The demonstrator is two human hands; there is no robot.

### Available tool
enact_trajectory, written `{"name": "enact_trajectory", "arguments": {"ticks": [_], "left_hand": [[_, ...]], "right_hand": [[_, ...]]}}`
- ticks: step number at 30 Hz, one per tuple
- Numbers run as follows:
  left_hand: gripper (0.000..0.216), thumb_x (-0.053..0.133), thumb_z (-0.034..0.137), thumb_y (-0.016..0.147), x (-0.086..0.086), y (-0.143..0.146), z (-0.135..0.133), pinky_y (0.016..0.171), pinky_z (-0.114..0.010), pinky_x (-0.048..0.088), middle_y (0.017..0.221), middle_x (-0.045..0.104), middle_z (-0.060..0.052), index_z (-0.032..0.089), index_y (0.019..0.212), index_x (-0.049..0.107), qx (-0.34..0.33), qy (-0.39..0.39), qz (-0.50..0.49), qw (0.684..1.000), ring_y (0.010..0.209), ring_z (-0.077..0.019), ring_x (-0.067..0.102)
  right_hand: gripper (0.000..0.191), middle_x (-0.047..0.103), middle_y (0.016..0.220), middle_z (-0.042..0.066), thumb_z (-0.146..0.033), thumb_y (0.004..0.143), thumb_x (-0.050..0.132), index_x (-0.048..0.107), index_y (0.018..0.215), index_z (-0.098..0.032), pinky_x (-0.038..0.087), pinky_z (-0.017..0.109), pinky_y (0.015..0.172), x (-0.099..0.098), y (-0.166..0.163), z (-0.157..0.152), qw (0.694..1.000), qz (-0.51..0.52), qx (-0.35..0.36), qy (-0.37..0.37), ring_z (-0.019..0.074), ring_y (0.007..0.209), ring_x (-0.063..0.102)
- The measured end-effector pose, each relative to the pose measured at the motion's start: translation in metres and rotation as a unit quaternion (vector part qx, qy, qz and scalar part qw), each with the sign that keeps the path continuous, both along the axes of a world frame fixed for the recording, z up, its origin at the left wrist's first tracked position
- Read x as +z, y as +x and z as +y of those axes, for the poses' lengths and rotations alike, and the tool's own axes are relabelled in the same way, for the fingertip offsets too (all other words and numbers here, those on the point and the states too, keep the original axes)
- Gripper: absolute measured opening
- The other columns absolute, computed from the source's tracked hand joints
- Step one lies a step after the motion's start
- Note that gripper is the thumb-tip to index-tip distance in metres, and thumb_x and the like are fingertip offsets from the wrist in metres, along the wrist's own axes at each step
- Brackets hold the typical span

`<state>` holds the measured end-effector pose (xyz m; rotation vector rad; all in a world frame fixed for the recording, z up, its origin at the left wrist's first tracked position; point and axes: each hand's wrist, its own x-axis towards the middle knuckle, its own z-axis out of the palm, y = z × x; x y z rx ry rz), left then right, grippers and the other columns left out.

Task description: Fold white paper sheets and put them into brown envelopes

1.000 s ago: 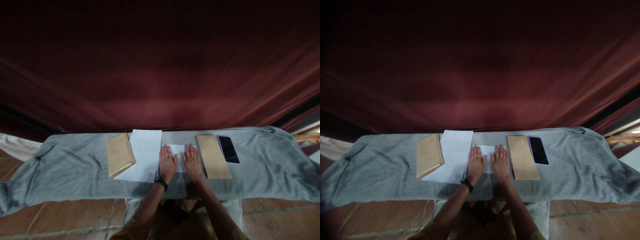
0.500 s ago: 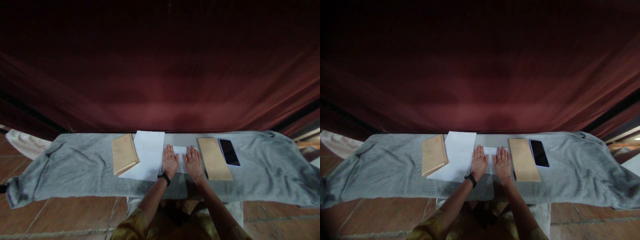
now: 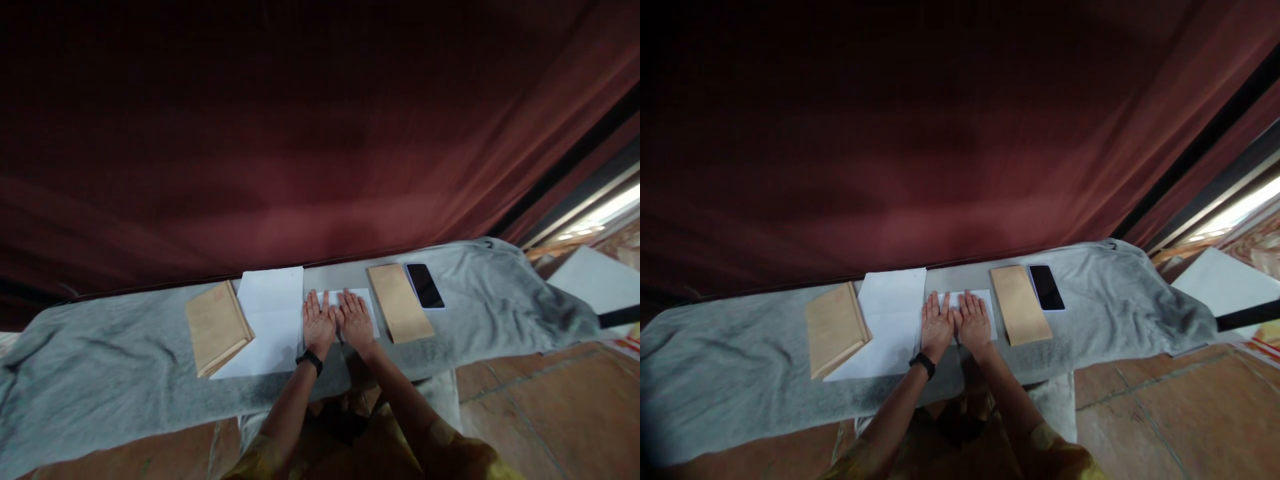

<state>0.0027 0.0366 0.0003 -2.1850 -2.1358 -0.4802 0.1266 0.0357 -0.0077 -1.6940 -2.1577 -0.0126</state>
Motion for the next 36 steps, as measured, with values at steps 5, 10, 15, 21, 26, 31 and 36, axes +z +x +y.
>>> {"name": "enact_trajectory", "arguments": {"ticks": [5, 10, 15, 21, 26, 31, 36], "left_hand": [[0.055, 0.039, 0.029, 0.101, 0.0, 0.0, 0.001, 0.12, -0.053, 0.028, 0.162, 0.03, -0.019, 0.014, 0.154, 0.036, 0.007, 0.014, -0.005, 1.0, 0.151, -0.0305, 0.027], [0.055, 0.036, 0.029, 0.101, 0.002, 0.003, 0.002, 0.12, -0.055, 0.027, 0.161, 0.03, -0.022, 0.009, 0.153, 0.037, 0.015, 0.006, -0.009, 1.0, 0.15, -0.0314, 0.027], [0.054, 0.032, 0.029, 0.102, 0.001, 0.03, -0.008, 0.123, -0.049, 0.028, 0.16, 0.036, -0.013, 0.012, 0.152, 0.038, -0.065, -0.018, -0.013, 0.998, 0.151, -0.025, 0.027], [0.058, 0.03, 0.038, 0.103, 0.002, 0.032, -0.018, 0.123, -0.046, 0.029, 0.16, 0.035, -0.014, 0.008, 0.152, 0.036, -0.088, -0.04, -0.013, 0.995, 0.151, -0.0238, 0.026], [0.061, 0.033, 0.039, 0.102, 0.006, 0.008, -0.03, 0.123, -0.047, 0.029, 0.16, 0.035, -0.016, 0.006, 0.153, 0.034, -0.072, -0.035, -0.001, 0.997, 0.151, -0.0252, 0.027], [0.058, 0.033, 0.033, 0.101, 0.004, -0.002, -0.048, 0.122, -0.048, 0.03, 0.16, 0.036, -0.015, 0.008, 0.153, 0.034, -0.051, -0.035, 0.015, 0.998, 0.151, -0.0256, 0.027], [0.058, 0.034, 0.023, 0.097, -0.002, -0.005, -0.055, 0.122, -0.05, 0.029, 0.16, 0.035, -0.017, 0.008, 0.153, 0.034, -0.055, -0.042, 0.032, 0.997, 0.152, -0.0268, 0.025]], "right_hand": [[0.057, 0.038, 0.157, 0.019, -0.039, 0.105, 0.034, 0.038, 0.153, -0.008, 0.027, 0.048, 0.118, -0.007, 0.021, -0.001, 0.999, -0.008, -0.049, 0.013, 0.0296, 0.146, 0.035], [0.059, 0.039, 0.156, 0.022, -0.039, 0.105, 0.031, 0.034, 0.154, -0.005, 0.028, 0.05, 0.118, -0.012, 0.027, -0.004, 0.998, 0.005, -0.06, 0.033, 0.0304, 0.146, 0.035], [0.059, 0.034, 0.159, 0.021, -0.032, 0.103, 0.031, 0.027, 0.156, -0.007, 0.025, 0.051, 0.119, -0.012, 0.029, -0.007, 0.999, 0.002, -0.049, 0.02, 0.0289, 0.148, 0.03], [0.057, 0.036, 0.158, 0.021, -0.031, 0.103, 0.031, 0.035, 0.154, -0.006, 0.027, 0.049, 0.118, -0.009, 0.029, -0.006, 0.998, -0.008, -0.054, 0.012, 0.0299, 0.147, 0.032], [0.058, 0.04, 0.155, 0.023, -0.037, 0.104, 0.03, 0.037, 0.152, -0.004, 0.029, 0.05, 0.116, -0.008, 0.028, -0.005, 0.998, 0.007, -0.053, 0.029, 0.0304, 0.146, 0.034], [0.057, 0.041, 0.154, 0.024, -0.035, 0.105, 0.028, 0.038, 0.151, -0.003, 0.028, 0.053, 0.116, -0.005, 0.026, -0.005, 0.998, 0.009, -0.057, 0.029, 0.031, 0.146, 0.034], [0.05, 0.044, 0.155, 0.017, -0.029, 0.106, 0.029, 0.044, 0.149, -0.009, 0.026, 0.049, 0.118, 0.009, -0.003, -0.007, 1.0, -0.001, 0.009, -0.011, 0.0272, 0.145, 0.037]]}}
